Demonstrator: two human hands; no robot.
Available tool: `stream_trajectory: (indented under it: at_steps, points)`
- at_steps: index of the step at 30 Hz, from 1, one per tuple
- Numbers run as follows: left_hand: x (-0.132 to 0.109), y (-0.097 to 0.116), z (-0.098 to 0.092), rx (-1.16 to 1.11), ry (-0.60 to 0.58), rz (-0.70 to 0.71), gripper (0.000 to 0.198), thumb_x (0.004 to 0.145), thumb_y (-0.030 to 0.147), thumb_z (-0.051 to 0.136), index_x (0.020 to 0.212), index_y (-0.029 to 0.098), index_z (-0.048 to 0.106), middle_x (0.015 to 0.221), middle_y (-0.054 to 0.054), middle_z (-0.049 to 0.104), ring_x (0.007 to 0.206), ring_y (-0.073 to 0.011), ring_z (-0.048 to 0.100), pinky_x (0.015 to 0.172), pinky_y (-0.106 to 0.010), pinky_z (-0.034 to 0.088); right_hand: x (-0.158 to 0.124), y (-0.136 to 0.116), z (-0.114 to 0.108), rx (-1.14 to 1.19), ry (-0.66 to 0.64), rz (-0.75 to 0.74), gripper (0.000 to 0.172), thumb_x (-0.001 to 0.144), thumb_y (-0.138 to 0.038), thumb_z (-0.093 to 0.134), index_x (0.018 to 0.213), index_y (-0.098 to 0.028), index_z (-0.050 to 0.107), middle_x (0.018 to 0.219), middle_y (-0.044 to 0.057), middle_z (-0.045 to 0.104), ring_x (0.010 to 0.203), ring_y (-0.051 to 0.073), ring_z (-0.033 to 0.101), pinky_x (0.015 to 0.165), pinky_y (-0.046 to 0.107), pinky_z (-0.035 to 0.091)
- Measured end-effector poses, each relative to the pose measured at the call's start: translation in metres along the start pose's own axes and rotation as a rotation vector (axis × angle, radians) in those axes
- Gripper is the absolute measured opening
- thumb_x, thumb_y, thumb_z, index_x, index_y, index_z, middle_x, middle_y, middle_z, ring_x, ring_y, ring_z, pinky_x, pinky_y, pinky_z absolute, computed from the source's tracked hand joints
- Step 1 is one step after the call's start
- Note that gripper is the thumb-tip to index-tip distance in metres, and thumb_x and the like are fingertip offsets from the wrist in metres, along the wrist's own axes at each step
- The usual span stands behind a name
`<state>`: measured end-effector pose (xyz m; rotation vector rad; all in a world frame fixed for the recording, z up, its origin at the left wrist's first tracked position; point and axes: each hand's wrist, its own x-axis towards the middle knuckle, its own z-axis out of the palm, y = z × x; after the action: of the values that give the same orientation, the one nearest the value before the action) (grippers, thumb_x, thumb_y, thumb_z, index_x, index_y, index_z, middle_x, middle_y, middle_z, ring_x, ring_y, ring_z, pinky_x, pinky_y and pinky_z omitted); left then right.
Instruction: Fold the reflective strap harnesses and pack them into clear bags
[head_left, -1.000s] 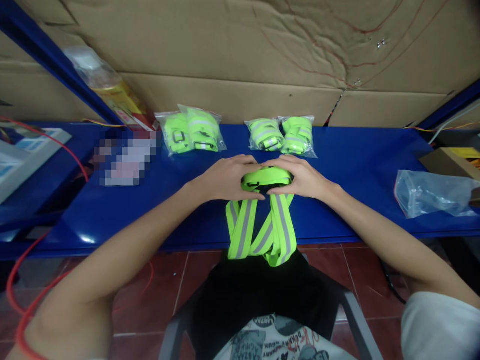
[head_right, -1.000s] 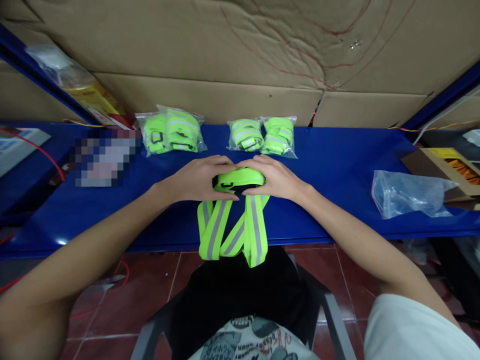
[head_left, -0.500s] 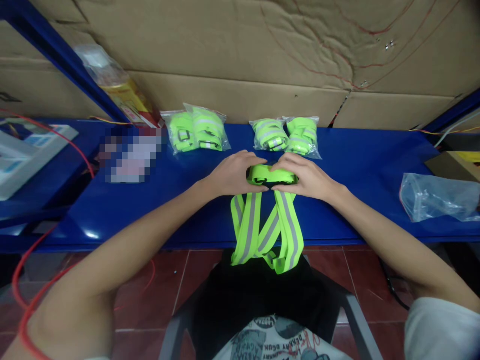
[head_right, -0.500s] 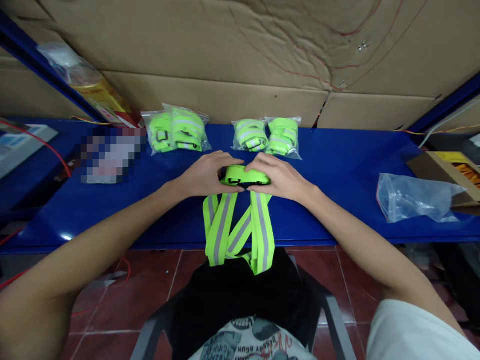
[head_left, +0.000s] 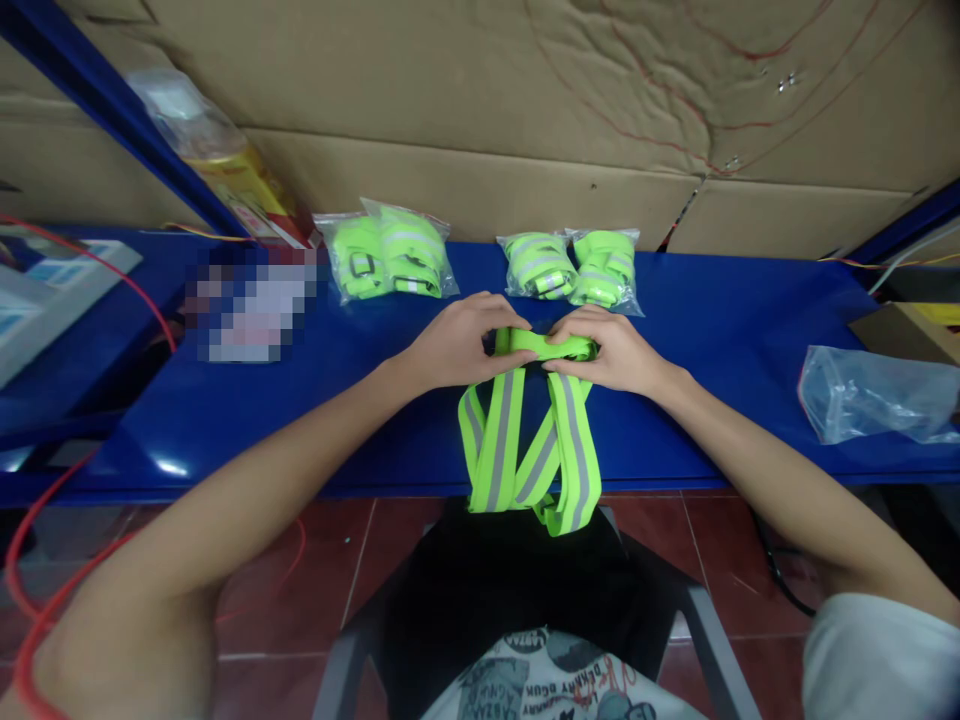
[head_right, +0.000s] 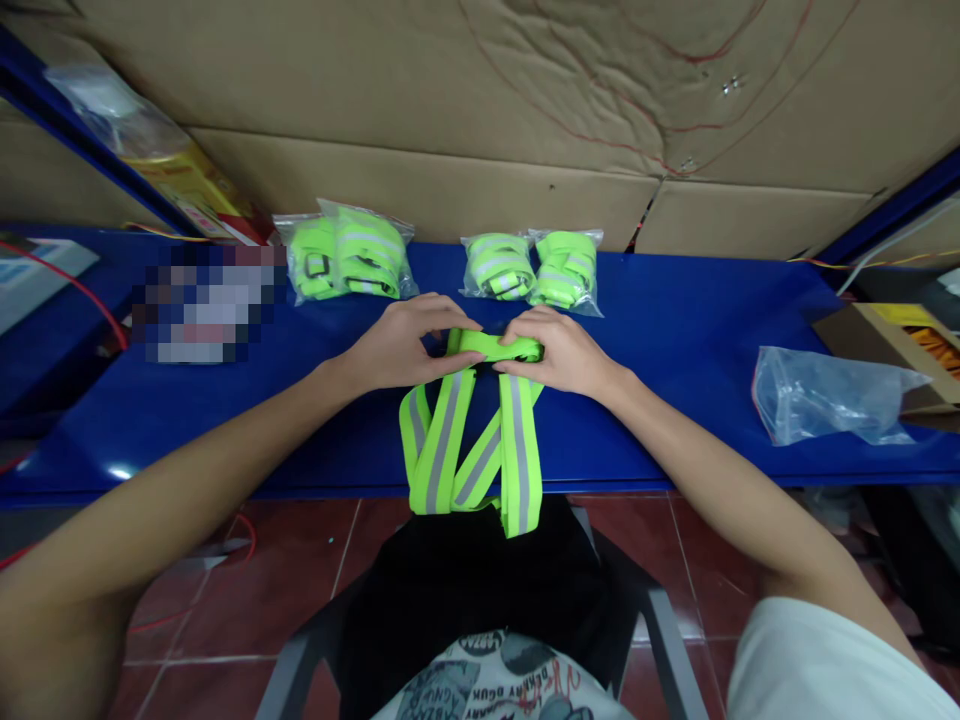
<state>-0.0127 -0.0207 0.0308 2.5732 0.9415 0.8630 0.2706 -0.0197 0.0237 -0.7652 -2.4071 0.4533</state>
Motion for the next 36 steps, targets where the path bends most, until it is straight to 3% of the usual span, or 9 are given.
stream_trajectory:
  at_steps: [4, 6, 11, 16, 20, 24, 28, 32, 36]
  points:
    - [0.000, -0.004, -0.005, -0.096, -0.051, -0.029, 0.046, 0.093, 0.059, 0.078, 0.116, 0.020, 0.082, 0.111, -0.010, 0.080, 0.089, -0.0207, 0.074, 0.074, -0.032, 0.060, 0.000, -0.005, -0.005, 0.019, -0.042, -0.009, 0.035, 0.095, -0.054, 0.082, 0.111, -0.023, 0.080, 0.113, 0.009, 0.083, 0.106, 0.030, 0.076, 0.098, 0.047, 0.058]
    - [0.000, -0.005, -0.007, -0.113, -0.060, -0.034, 0.044, 0.092, 0.058, 0.078, 0.113, 0.020, 0.081, 0.109, -0.010, 0.079, 0.085, -0.0191, 0.073, 0.071, -0.029, 0.060, 0.000, -0.006, -0.007, 0.011, -0.049, -0.023, 0.036, 0.097, -0.054, 0.080, 0.116, -0.024, 0.082, 0.116, 0.009, 0.083, 0.107, 0.029, 0.077, 0.098, 0.047, 0.059]
    - [0.000, -0.003, -0.014, -0.026, -0.058, -0.012, 0.038, 0.092, 0.054, 0.079, 0.110, 0.021, 0.081, 0.111, -0.008, 0.081, 0.089, -0.0200, 0.073, 0.074, -0.030, 0.059, -0.002, -0.009, -0.009, -0.048, -0.051, -0.021, 0.033, 0.102, -0.047, 0.074, 0.124, -0.024, 0.083, 0.124, 0.010, 0.082, 0.112, 0.031, 0.079, 0.098, 0.046, 0.061]
    - [0.000, 0.003, -0.021, -0.026, -0.160, 0.029, 0.045, 0.103, 0.048, 0.067, 0.142, 0.028, 0.075, 0.123, -0.008, 0.080, 0.102, -0.0222, 0.074, 0.088, -0.033, 0.059, -0.002, -0.010, -0.011, -0.178, -0.058, -0.010, 0.036, 0.103, -0.049, 0.073, 0.126, -0.022, 0.078, 0.115, 0.011, 0.082, 0.102, 0.031, 0.078, 0.087, 0.041, 0.059]
    - [0.001, 0.003, -0.025, -0.029, -0.273, 0.088, 0.035, 0.107, 0.050, 0.063, 0.130, 0.034, 0.083, 0.130, -0.009, 0.078, 0.117, -0.0256, 0.074, 0.102, -0.038, 0.056, -0.002, -0.011, -0.011, -0.231, -0.058, -0.011, 0.029, 0.103, -0.049, 0.072, 0.114, -0.022, 0.072, 0.102, 0.009, 0.078, 0.093, 0.028, 0.073, 0.076, 0.036, 0.052]
    - [0.000, 0.005, -0.026, -0.001, -0.322, 0.043, 0.053, 0.089, 0.064, 0.083, 0.129, 0.030, 0.084, 0.130, -0.009, 0.077, 0.114, -0.0284, 0.075, 0.102, -0.039, 0.056, -0.001, -0.014, -0.011, -0.214, -0.063, -0.039, 0.025, 0.105, -0.045, 0.069, 0.112, -0.021, 0.068, 0.104, 0.010, 0.077, 0.093, 0.028, 0.071, 0.076, 0.036, 0.049]
    - [-0.001, 0.007, -0.023, 0.022, -0.298, 0.006, 0.045, 0.086, 0.056, 0.087, 0.119, 0.026, 0.086, 0.125, -0.009, 0.077, 0.106, -0.0271, 0.076, 0.099, -0.039, 0.057, -0.001, -0.020, -0.014, -0.173, -0.102, -0.033, 0.031, 0.105, -0.053, 0.068, 0.109, -0.022, 0.068, 0.099, 0.008, 0.076, 0.091, 0.027, 0.071, 0.077, 0.036, 0.049]
    - [-0.001, 0.006, -0.021, 0.051, -0.265, 0.031, 0.031, 0.089, 0.045, 0.085, 0.112, 0.024, 0.087, 0.123, -0.008, 0.076, 0.107, -0.0255, 0.075, 0.099, -0.037, 0.056, -0.002, -0.022, -0.018, -0.126, -0.126, -0.037, 0.048, 0.091, -0.066, 0.082, 0.104, -0.023, 0.067, 0.108, 0.010, 0.078, 0.098, 0.030, 0.073, 0.085, 0.040, 0.053]
    - [0.000, 0.004, -0.020, 0.112, -0.252, -0.002, 0.034, 0.092, 0.043, 0.081, 0.117, 0.021, 0.086, 0.125, -0.010, 0.076, 0.110, -0.0270, 0.074, 0.099, -0.039, 0.056, -0.002, -0.013, -0.018, -0.121, -0.138, -0.043, 0.045, 0.091, -0.063, 0.083, 0.103, -0.023, 0.066, 0.115, 0.011, 0.079, 0.106, 0.032, 0.074, 0.090, 0.042, 0.055]
